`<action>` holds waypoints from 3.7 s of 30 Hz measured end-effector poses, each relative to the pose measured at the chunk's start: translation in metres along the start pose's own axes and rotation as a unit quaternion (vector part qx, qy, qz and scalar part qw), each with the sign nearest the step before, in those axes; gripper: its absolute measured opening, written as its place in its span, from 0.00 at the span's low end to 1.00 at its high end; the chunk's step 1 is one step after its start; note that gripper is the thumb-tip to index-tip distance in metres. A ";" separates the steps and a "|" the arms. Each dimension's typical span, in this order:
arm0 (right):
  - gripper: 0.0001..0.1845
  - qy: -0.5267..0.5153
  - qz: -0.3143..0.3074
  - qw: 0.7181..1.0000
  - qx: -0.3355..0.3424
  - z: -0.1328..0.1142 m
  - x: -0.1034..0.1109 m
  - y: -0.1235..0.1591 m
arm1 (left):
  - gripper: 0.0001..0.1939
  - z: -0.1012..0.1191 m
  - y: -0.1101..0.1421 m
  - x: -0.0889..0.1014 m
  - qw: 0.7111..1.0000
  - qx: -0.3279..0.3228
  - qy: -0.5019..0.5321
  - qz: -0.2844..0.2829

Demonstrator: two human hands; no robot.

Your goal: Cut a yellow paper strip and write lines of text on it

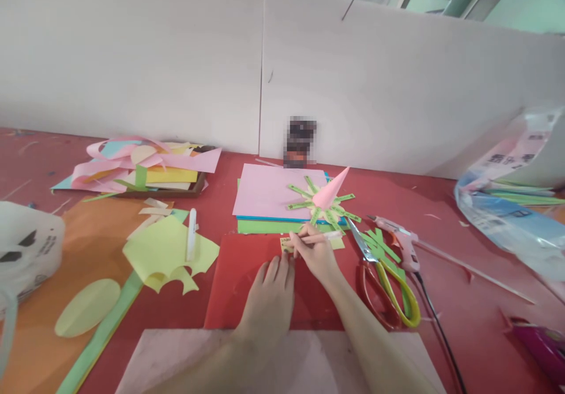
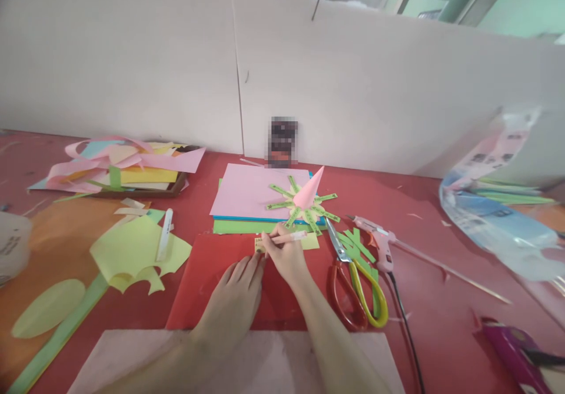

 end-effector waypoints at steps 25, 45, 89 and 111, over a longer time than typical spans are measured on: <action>0.16 -0.029 0.028 0.998 -0.039 0.005 0.002 0.000 | 0.23 -0.001 0.001 0.003 1.000 0.009 0.008 -0.007; 0.16 -0.048 0.069 0.995 -0.044 0.005 0.003 0.002 | 0.22 -0.002 0.000 0.004 1.000 0.009 0.017 0.008; 0.17 0.016 0.017 1.000 -0.011 0.000 0.001 0.000 | 0.22 -0.003 -0.001 0.007 1.000 0.008 0.024 0.010; 0.18 0.015 0.014 1.000 -0.011 -0.002 0.000 -0.001 | 0.21 -0.002 0.000 0.010 1.000 0.006 0.025 0.005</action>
Point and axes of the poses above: each hand's wrist, its own y-axis away from the middle knuckle, its own x-axis out of the back of the hand, z = x × y, the point moved 5 cm from there along -y, towards the middle knuckle, and after that the axes turned 5 degrees about y, right-handed, at the moved point
